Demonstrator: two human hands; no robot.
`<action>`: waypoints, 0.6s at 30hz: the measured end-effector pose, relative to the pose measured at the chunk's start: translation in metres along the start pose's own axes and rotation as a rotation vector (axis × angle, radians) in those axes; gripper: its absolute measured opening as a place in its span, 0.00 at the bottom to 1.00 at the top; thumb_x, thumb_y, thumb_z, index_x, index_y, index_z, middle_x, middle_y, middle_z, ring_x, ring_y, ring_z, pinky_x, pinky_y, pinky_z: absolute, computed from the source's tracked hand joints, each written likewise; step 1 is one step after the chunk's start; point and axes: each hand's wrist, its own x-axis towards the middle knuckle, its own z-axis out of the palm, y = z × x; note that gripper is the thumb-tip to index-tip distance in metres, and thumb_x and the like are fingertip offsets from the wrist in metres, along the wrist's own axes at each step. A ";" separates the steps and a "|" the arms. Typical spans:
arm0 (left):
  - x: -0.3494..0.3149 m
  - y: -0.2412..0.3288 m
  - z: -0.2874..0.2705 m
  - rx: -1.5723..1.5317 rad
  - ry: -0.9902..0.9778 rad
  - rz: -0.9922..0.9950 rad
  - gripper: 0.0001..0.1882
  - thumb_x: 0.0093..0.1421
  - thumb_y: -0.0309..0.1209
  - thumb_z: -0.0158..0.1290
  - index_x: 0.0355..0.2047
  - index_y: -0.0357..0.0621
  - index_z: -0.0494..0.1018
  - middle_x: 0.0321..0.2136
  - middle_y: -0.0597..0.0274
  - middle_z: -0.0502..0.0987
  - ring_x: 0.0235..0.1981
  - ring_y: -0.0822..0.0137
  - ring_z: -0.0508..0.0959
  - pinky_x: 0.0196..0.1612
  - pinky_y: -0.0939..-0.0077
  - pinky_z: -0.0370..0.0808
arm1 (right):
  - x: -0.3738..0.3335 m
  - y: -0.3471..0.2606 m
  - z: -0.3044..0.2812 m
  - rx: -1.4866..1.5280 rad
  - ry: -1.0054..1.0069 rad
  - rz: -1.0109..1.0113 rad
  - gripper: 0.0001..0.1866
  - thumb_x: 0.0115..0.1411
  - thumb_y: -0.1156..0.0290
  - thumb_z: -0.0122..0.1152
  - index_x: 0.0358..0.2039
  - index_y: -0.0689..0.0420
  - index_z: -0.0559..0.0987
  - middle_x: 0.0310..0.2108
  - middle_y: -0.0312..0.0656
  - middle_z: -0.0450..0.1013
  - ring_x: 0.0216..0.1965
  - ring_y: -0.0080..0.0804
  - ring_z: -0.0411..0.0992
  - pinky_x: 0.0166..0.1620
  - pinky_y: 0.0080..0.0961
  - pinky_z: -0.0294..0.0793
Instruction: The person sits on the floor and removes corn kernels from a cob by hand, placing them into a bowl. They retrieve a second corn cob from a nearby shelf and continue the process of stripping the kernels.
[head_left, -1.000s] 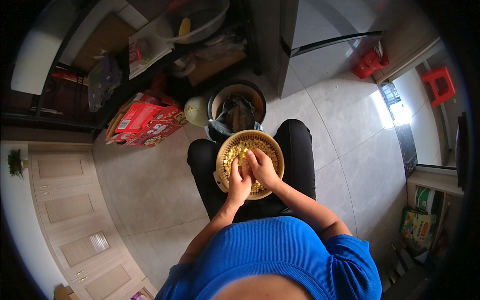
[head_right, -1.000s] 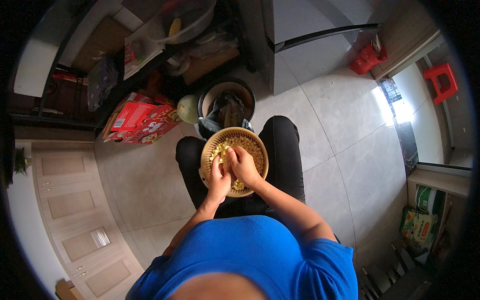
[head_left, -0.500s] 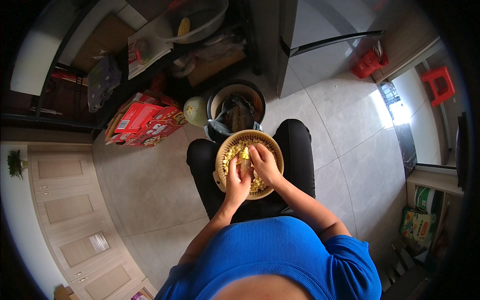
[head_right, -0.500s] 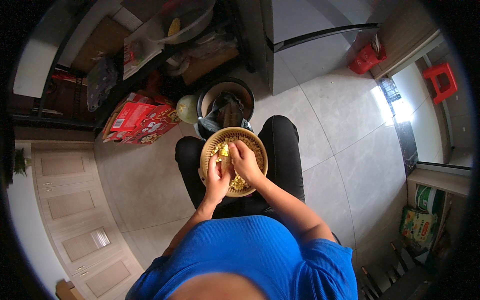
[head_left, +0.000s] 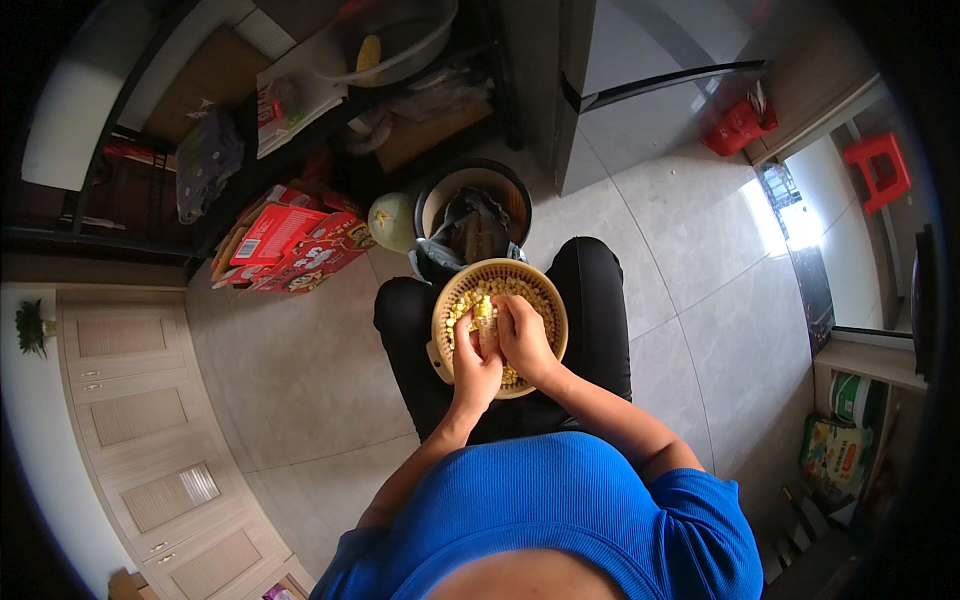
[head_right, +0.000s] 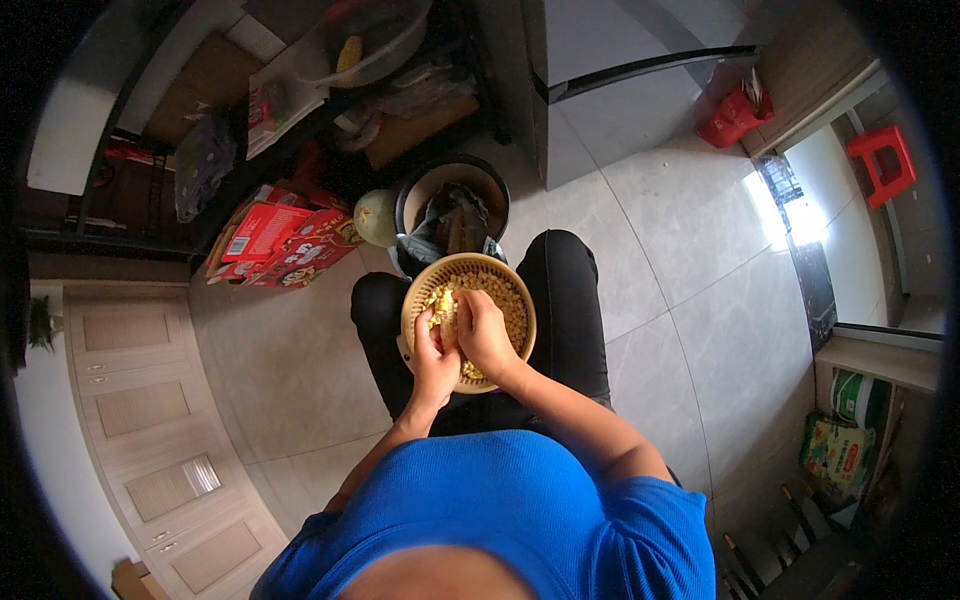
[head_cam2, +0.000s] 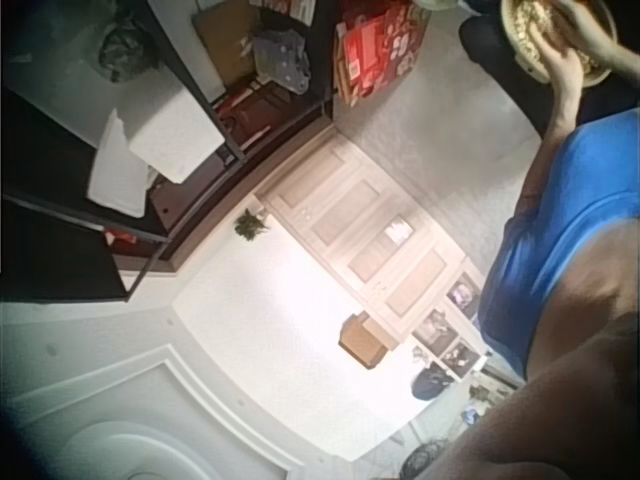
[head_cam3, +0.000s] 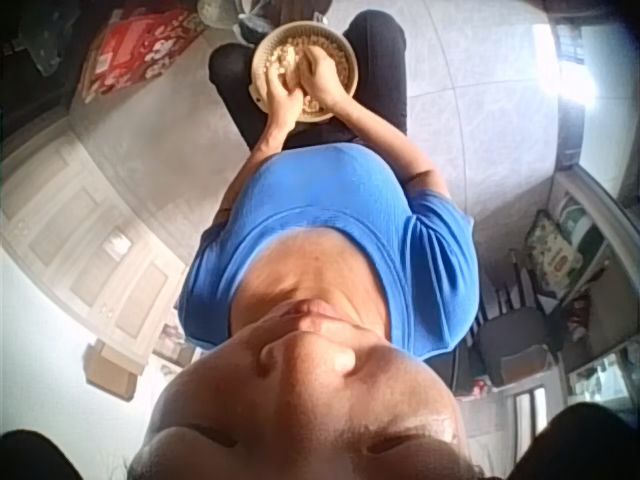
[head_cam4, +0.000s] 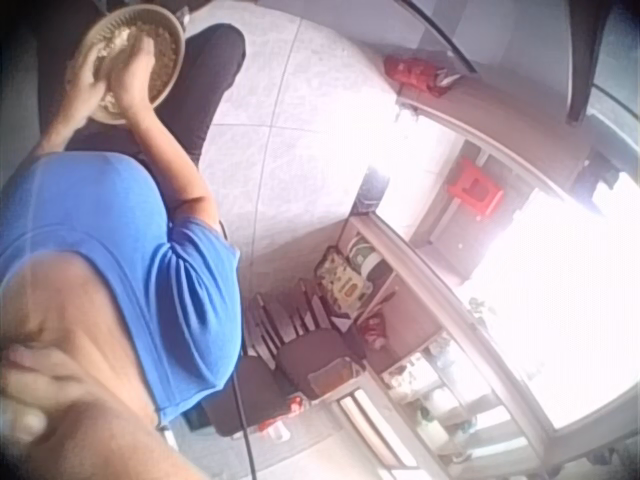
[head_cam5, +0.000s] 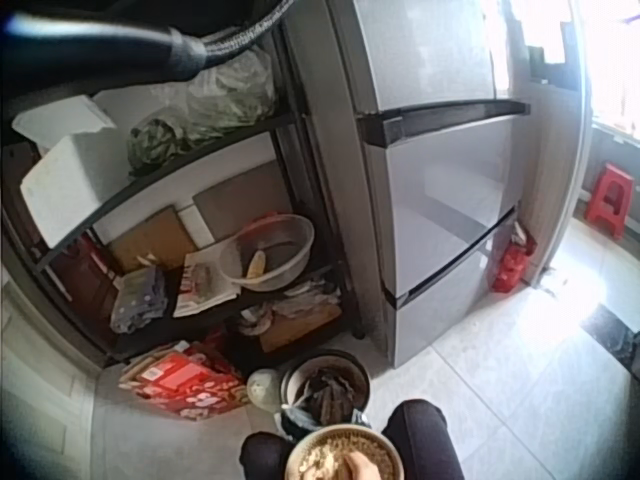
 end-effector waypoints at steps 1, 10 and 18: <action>0.000 0.000 0.000 -0.030 0.007 0.005 0.28 0.54 0.16 0.48 0.53 0.39 0.52 0.46 0.45 0.67 0.47 0.57 0.71 0.50 0.69 0.67 | 0.000 0.001 0.000 0.036 -0.016 0.036 0.09 0.60 0.72 0.49 0.36 0.65 0.72 0.29 0.49 0.71 0.31 0.36 0.72 0.36 0.26 0.69; 0.003 0.020 -0.008 0.353 0.039 0.282 0.27 0.54 0.17 0.50 0.54 0.39 0.56 0.45 0.46 0.68 0.48 0.56 0.71 0.48 0.68 0.70 | 0.012 -0.012 -0.011 0.438 -0.212 0.360 0.12 0.63 0.65 0.47 0.38 0.62 0.71 0.29 0.33 0.68 0.31 0.16 0.65 0.33 0.15 0.67; 0.005 0.013 -0.002 0.025 -0.050 0.254 0.27 0.54 0.14 0.47 0.54 0.39 0.53 0.45 0.48 0.68 0.47 0.61 0.71 0.48 0.72 0.69 | 0.009 -0.006 -0.009 0.365 -0.113 0.310 0.11 0.62 0.70 0.46 0.35 0.67 0.72 0.27 0.44 0.72 0.29 0.24 0.69 0.34 0.21 0.69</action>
